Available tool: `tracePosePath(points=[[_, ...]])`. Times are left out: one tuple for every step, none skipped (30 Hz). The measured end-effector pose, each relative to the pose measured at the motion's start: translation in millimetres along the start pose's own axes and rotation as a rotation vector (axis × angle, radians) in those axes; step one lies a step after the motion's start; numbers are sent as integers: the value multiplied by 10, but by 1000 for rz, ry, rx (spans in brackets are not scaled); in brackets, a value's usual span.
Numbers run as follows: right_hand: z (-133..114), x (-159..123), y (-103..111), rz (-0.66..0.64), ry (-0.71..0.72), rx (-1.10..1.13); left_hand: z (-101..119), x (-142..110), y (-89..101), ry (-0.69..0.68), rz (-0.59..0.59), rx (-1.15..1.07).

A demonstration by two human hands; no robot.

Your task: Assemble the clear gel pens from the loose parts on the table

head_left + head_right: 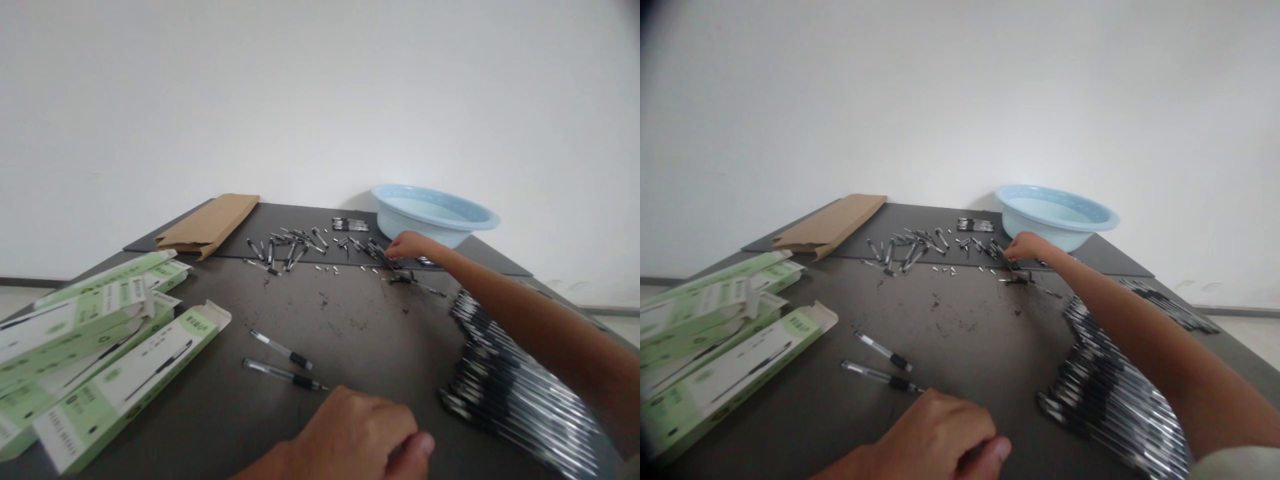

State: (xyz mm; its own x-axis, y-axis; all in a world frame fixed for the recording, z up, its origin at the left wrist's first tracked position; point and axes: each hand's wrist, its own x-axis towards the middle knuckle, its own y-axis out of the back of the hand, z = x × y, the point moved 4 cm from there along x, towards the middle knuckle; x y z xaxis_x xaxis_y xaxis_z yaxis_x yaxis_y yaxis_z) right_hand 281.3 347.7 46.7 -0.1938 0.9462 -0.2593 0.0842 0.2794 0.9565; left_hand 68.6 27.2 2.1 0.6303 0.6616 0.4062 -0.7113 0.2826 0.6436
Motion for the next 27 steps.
tracePosePath(points=[[-23, -52, 41, 36, 1, 22, 1, 4, 13, 45, -1, -39], [-52, -118, 83, 73, 8, 47, -2, 8, 31, 102, 2, -80], [-90, -199, 122, 107, 24, 78, -10, 13, 54, 168, 18, -125], [-139, -298, 150, 139, 49, 116, -24, 19, 84, 241, 53, -181], [-201, -416, 162, 163, 85, 161, -44, 25, 118, 311, 108, -250], [-277, -554, 153, 179, 131, 213, -71, 31, 154, 375, 182, -336], [-366, -710, 118, 184, 186, 271, -104, 35, 190, 429, 272, -432], [-466, -882, 54, 170, 249, 335, -140, 38, 223, 468, 370, -527], [-573, -1064, -33, 146, 312, 400, -174, 41, 251, 494, 461, -611], [-682, -1251, -141, 110, 371, 458, -204, 44, 275, 505, 536, -673], [-790, -1435, -256, 75, 426, 510, -226, 50, 295, 506, 588, -710], [-893, -1610, -370, 46, 474, 557, -238, 57, 314, 502, 616, -720], [-986, -1768, -475, 25, 511, 595, -240, 68, 334, 488, 623, -708], [-1068, -1904, -564, 11, 540, 625, -232, 79, 358, 465, 620, -680], [-1136, -2012, -632, 8, 560, 652, -216, 91, 385, 437, 613, -639], [-1189, -2092, -677, 8, 572, 675, -196, 101, 416, 410, 609, -590], [-1225, -2143, -697, 8, 582, 701, -177, 108, 448, 388, 611, -537], [-1245, -2163, -696, 1, 591, 720, -160, 112, 479, 374, 617, -487], [-1246, -2153, -676, -7, 599, 713, -149, 112, 505, 372, 626, -444], [-1222, -2109, -634, -7, 600, 681, -142, 110, 526, 378, 634, -412], [-1172, -2032, -574, 10, 589, 632, -139, 105, 539, 387, 642, -389], [-1094, -1921, -497, 46, 564, 561, -138, 99, 545, 394, 649, -374], [-987, -1780, -403, 113, 517, 498, -139, 91, 543, 398, 652, -367], [-863, -1618, -305, 181, 462, 462, -142, 84, 534, 403, 651, -361], [-727, -1443, -213, 247, 398, 416, -146, 77, 520, 407, 647, -357], [-590, -1261, -133, 305, 328, 360, -151, 73, 502, 408, 640, -351], [-458, -1082, -73, 343, 258, 298, -155, 70, 484, 404, 632, -344]])
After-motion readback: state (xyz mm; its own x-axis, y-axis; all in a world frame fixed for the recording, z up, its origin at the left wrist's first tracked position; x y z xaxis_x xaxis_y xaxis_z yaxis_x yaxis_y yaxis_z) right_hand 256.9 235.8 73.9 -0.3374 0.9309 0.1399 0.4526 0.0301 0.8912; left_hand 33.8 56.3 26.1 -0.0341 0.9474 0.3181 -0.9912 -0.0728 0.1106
